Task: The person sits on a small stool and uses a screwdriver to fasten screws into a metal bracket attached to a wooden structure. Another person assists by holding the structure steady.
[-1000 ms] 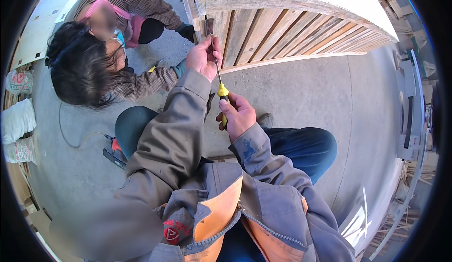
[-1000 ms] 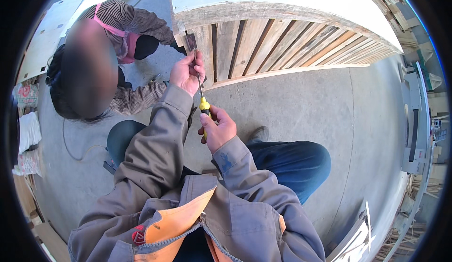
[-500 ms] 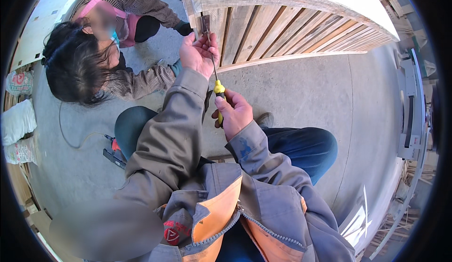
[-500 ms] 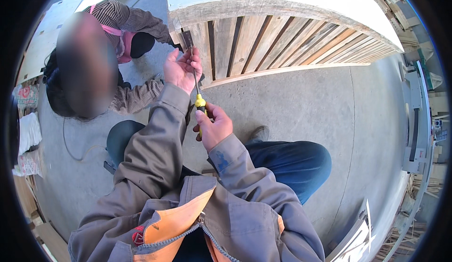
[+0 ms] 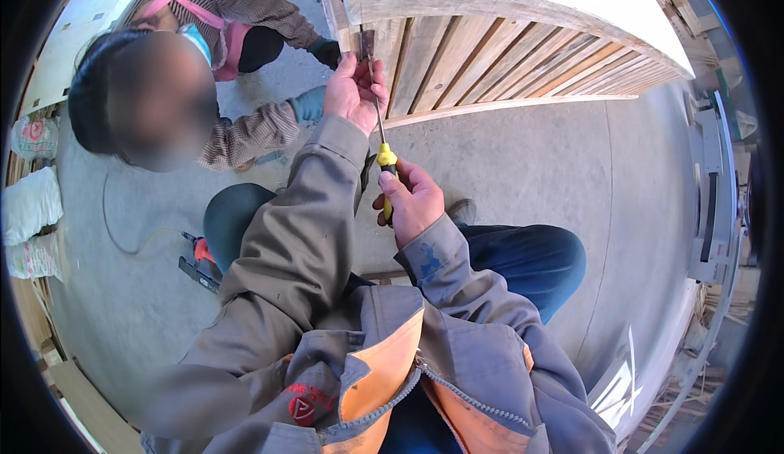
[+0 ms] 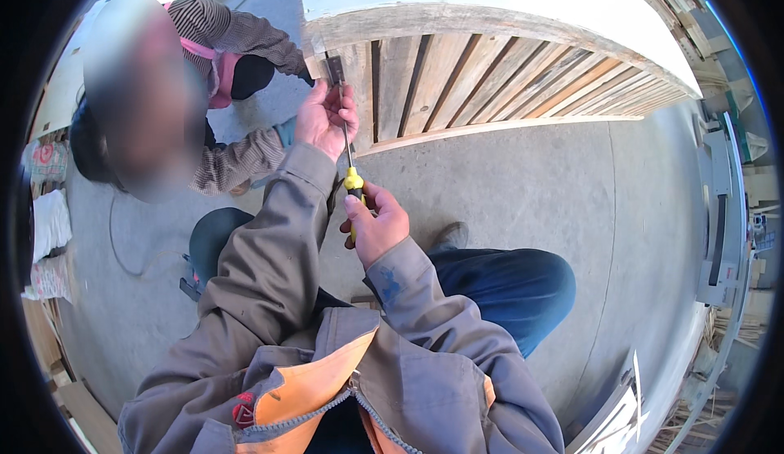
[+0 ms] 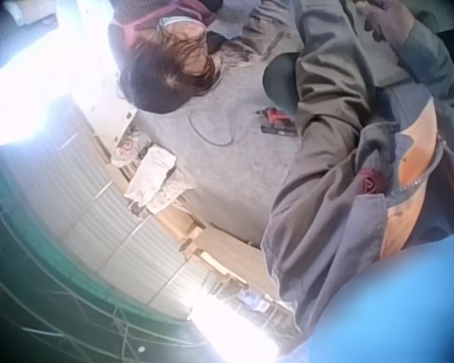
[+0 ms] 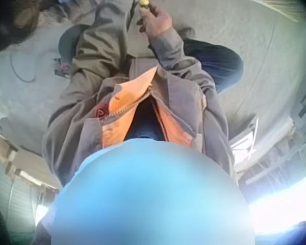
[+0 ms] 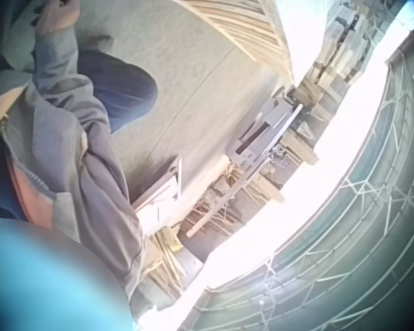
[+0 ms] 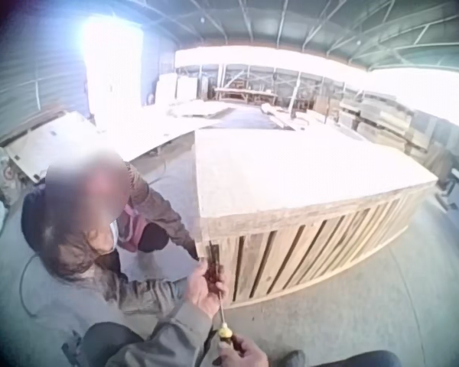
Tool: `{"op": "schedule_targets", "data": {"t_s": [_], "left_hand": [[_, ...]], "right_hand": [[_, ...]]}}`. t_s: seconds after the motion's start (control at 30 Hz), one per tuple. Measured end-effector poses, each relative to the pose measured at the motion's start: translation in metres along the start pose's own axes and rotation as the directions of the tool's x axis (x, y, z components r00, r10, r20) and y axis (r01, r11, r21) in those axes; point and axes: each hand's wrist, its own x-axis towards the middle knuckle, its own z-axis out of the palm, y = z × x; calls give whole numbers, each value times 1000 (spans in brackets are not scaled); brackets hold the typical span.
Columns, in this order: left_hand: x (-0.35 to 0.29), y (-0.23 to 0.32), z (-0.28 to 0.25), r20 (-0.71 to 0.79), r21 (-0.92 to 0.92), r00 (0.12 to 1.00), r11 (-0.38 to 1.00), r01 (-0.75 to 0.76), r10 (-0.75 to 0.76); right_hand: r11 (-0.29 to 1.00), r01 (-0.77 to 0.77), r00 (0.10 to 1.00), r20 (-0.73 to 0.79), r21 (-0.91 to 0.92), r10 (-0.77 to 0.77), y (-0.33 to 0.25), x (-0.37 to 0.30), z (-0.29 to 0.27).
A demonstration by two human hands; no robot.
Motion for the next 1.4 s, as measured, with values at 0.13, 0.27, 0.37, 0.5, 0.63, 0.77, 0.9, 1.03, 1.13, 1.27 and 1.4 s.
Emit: {"op": "schedule_targets", "data": {"t_s": [0.13,0.27,0.37,0.5,0.63,0.77,0.9,1.03,1.13,1.27,1.4], "left_hand": [[-2,4,5,-20,20,1000,1000,15,-15],[-2,2,7,2,-4,1000,1000,16,-16],[-1,2,6,-4,-27,1000,999,21,-21],[1,3,6,13,-37,999,999,39,-39],[0,2,9,-16,-27,999,999,44,-45],[4,5,2,25,-45,998,998,51,-50],[1,3,6,-5,-58,1000,998,11,-11],[-6,0,8,-25,-68,1000,998,-19,17],[0,5,4,52,-24,997,998,66,-64],[2,9,-2,119,-15,987,993,115,-113],[2,10,-1,81,13,991,994,107,-107]], "right_hand": [[1000,2,1000,-6,-8,-2,-5,-1,7],[1000,2,1000,-11,-23,-2,-7,-3,8],[999,10,1000,-16,-32,-11,-8,-3,7],[999,13,1000,-18,-34,-14,-11,-4,9],[999,7,1000,-20,-40,-8,-8,-2,7],[1000,6,1000,-17,-14,-6,-9,-3,10],[1000,1,1000,-20,-11,-2,-12,-3,11],[1000,-23,1000,-19,7,24,-9,-4,9],[1000,-23,1000,-12,2,23,-12,-3,10],[1000,-29,1000,0,4,29,-14,-4,10],[999,-36,999,0,19,36,-15,-4,11]]}}
